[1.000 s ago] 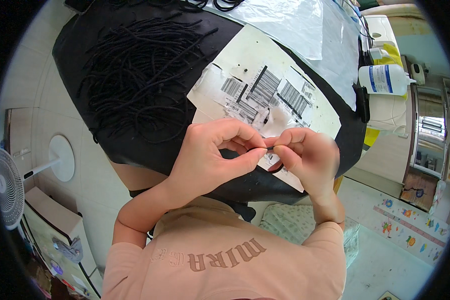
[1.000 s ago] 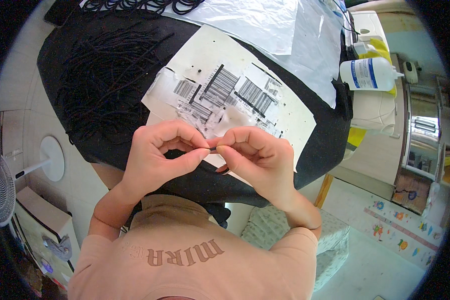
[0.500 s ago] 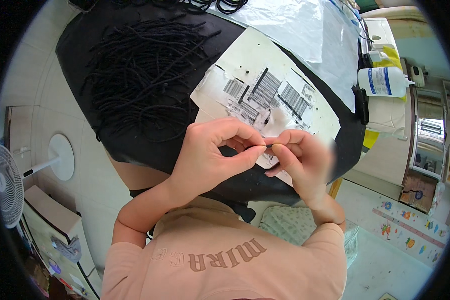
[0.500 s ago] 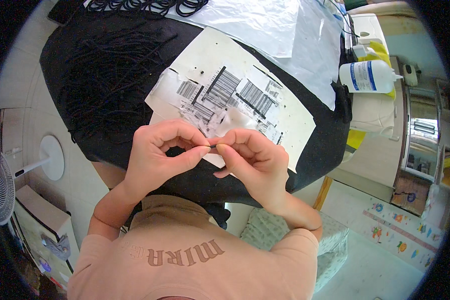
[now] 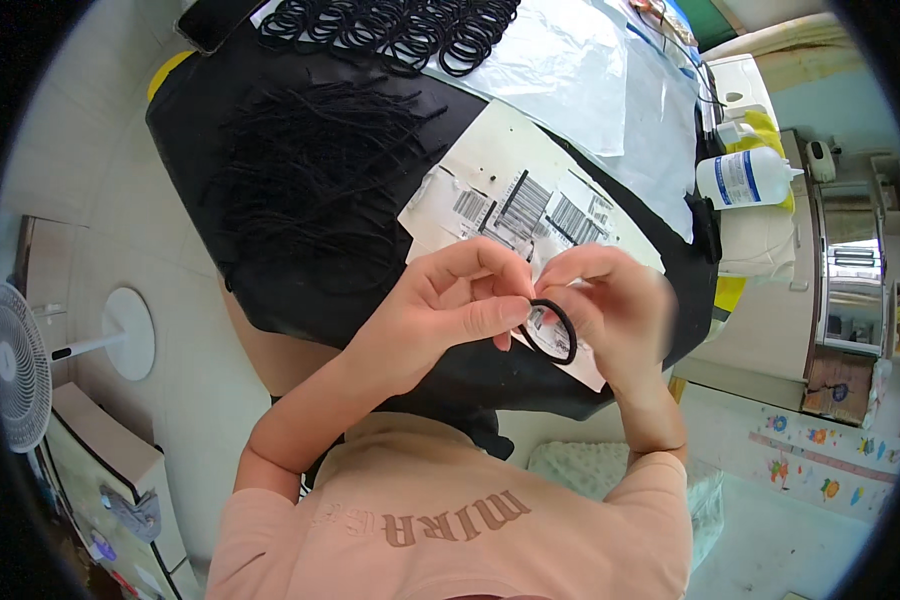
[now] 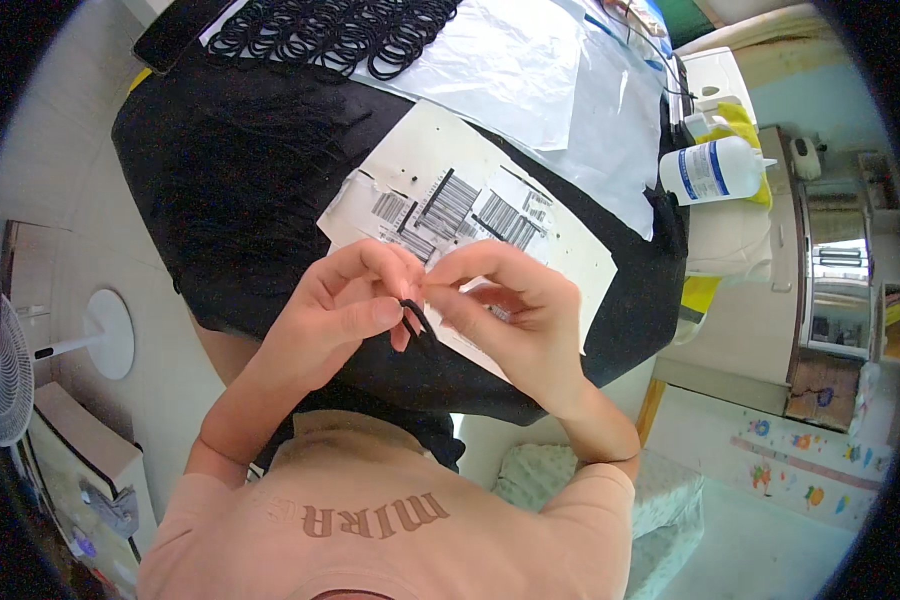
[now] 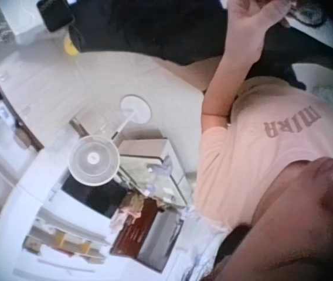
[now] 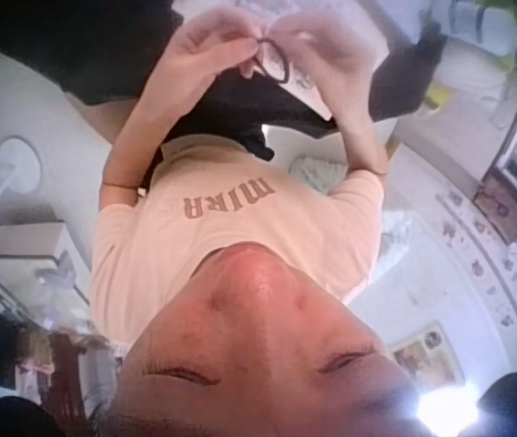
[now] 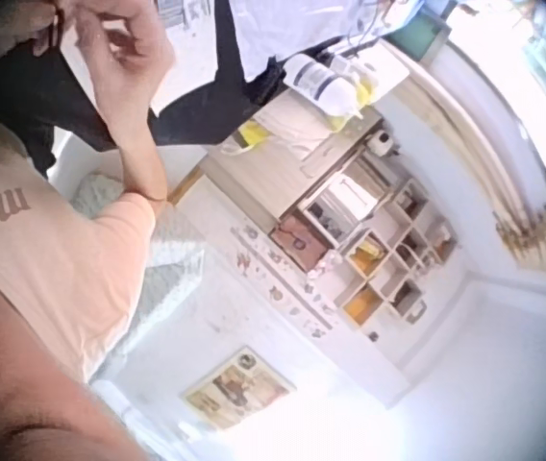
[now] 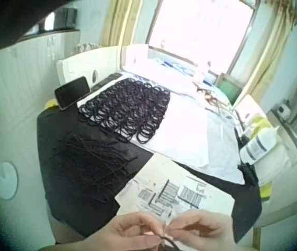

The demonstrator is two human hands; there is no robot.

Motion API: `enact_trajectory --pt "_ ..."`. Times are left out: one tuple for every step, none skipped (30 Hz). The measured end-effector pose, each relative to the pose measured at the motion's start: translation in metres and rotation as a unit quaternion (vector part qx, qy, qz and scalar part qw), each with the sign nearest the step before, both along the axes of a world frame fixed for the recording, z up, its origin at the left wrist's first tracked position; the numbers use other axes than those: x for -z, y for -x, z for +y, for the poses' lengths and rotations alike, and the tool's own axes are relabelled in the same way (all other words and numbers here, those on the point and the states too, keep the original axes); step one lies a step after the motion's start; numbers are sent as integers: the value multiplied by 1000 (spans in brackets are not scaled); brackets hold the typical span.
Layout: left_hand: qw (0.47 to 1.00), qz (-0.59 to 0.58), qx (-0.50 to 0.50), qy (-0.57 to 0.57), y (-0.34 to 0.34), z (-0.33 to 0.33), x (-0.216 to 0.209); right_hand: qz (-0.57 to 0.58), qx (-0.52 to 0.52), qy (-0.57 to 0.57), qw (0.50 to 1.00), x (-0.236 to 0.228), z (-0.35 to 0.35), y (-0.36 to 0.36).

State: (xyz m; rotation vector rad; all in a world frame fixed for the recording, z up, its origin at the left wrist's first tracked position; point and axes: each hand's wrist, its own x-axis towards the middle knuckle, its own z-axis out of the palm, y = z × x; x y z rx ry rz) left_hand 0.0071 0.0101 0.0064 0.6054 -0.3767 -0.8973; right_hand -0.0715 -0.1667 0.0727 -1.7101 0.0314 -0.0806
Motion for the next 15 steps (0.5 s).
enact_trajectory --pt "1000 23 8 9 0 0 -1 20 -29 -11 999 0 1 -3" --pt "999 48 17 20 0 0 -1 54 -37 -30 997 1 1 -4" --pt "997 72 25 30 0 1 -2 56 -40 -51 996 1 3 -6" --pt "995 83 26 42 0 1 -2 59 -43 -73 995 1 4 -9" --pt "994 95 27 54 -1 2 -1 63 -46 -95 992 1 6 -11" --pt "992 107 28 65 -1 3 -1 59 -45 -81 994 3 8 -13" --pt "992 106 26 71 -2 3 0 68 -47 -93 992 2 10 -16" --pt "991 105 24 76 -2 3 0 76 -50 -105 990 2 11 -17" --pt "991 105 21 81 -3 3 1 85 -53 -117 988 2 13 -20" --pt "991 99 16 85 -4 3 3 95 -55 -120 987 0 14 -22" --pt "992 93 11 90 -4 3 5 106 -57 -122 985 -3 16 -25" --pt "992 87 6 95 -5 3 5 116 -58 -125 984 -6 17 -28" --pt "994 68 -11 90 -7 4 5 131 -61 -119 982 -7 16 -31" --pt "995 50 -26 85 -11 7 5 145 -62 -113 981 -8 15 -34" --pt "995 31 -42 80 -14 10 5 159 -64 -106 979 -9 13 -38"
